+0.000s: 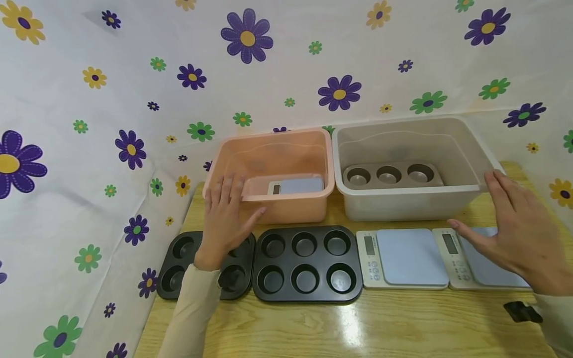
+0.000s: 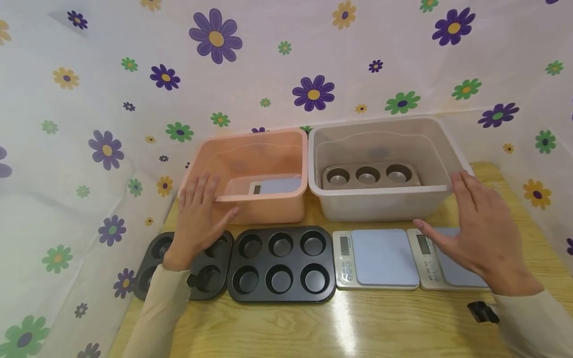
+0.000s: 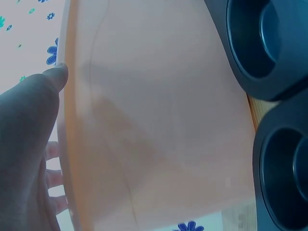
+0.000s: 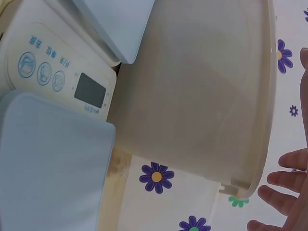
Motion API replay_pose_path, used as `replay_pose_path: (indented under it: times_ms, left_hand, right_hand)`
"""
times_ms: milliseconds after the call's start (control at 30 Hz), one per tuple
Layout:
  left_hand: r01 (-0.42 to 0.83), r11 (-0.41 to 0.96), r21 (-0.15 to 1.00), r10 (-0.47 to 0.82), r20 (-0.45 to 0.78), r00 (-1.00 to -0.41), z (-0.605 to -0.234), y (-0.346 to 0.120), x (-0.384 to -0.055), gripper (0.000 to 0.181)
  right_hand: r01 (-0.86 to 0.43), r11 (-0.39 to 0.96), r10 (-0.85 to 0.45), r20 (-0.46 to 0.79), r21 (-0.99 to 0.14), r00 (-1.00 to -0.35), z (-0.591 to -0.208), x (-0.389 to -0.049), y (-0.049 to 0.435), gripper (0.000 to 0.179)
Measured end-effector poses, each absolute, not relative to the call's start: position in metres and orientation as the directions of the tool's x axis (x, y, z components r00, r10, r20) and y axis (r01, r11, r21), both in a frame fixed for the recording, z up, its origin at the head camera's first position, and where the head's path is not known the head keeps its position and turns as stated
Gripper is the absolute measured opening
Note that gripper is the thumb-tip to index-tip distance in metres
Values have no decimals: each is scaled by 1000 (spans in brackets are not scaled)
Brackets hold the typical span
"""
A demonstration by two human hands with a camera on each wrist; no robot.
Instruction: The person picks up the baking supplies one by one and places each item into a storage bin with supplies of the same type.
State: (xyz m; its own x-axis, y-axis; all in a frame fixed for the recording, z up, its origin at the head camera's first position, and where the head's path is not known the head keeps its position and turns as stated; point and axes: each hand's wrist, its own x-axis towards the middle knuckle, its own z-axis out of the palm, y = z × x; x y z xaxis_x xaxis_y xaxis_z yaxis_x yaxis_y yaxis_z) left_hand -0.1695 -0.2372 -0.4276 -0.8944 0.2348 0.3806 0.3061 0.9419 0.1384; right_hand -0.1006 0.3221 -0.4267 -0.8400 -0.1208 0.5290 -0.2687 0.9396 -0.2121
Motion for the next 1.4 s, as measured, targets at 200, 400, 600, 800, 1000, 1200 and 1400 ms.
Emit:
replay_pose_path:
  times_ms: [200, 400, 600, 800, 1000, 1200, 1400]
  left_hand:
    - [264, 951, 163, 184, 389, -903, -428, -252, -168, 100]
    - [221, 957, 189, 122, 431, -894, -432, -264, -167, 97]
    - [207, 950, 234, 78, 463, -883, -439, -272, -168, 99]
    - [198, 933, 299, 38, 467, -883, -444, -275, -168, 99]
    - [212, 911, 355, 14, 486, -874, -451, -277, -169, 97]
    - [233, 890, 393, -2, 514, -858, -458, -278, -171, 93]
    - [210, 867, 451, -43, 489, -871, -463, -279, -172, 92]
  right_hand:
    - [-125, 965, -19, 418, -229, -908, -429, -90, 327, 130]
    - [-84, 963, 24, 389, -257, -921, -438, -83, 333, 128]
    - [-38, 962, 72, 382, -272, -922, -446, -76, 337, 131]
    - [-9, 951, 111, 371, -308, -922, -451, -71, 343, 130]
    - [-63, 938, 114, 475, -342, -872, -459, -68, 348, 138]
    - [-42, 929, 150, 476, -369, -866, -465, -63, 352, 139]
    - [-45, 923, 165, 501, -381, -850, -477, -61, 357, 143]
